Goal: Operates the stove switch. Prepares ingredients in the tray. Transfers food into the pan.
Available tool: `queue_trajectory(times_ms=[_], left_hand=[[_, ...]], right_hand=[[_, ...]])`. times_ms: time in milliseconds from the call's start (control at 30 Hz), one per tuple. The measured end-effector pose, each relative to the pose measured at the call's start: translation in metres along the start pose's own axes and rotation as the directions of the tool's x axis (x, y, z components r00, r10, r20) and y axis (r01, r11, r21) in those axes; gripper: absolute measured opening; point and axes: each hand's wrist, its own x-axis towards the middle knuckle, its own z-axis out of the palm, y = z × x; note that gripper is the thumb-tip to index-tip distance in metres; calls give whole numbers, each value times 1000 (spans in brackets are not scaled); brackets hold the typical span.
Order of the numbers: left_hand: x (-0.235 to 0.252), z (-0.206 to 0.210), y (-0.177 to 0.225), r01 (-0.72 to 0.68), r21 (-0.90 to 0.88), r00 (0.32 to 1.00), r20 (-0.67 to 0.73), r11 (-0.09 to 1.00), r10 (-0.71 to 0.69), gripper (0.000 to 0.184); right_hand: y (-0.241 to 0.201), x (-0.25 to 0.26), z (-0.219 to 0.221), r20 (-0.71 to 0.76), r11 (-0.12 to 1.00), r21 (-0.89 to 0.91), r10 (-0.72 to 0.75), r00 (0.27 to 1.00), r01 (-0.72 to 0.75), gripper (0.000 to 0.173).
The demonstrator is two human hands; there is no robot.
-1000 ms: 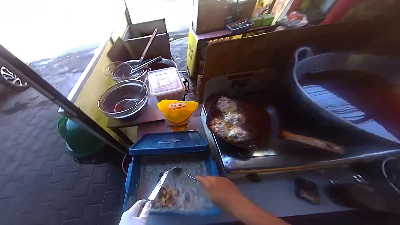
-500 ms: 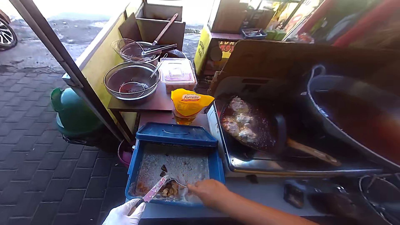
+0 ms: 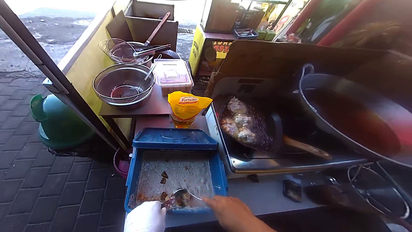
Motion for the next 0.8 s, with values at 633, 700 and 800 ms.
queue_trajectory(times_ms=[633,700,800], left_hand=[[10,-17,-17,-166,297,978,-70,940,195,52],[-12,-30,-29,-159,287,981,-64,945,184,50],[-16,-31,-48,-164,271,972,-121,949,202,44]], right_hand=[[-5,6,-29,210,908,392,68,975,-148,38],[-13,-10,-27,136,909,380,130,982,-173,40],[-30,-14,-7,88,921,309,220,972,-236,42]])
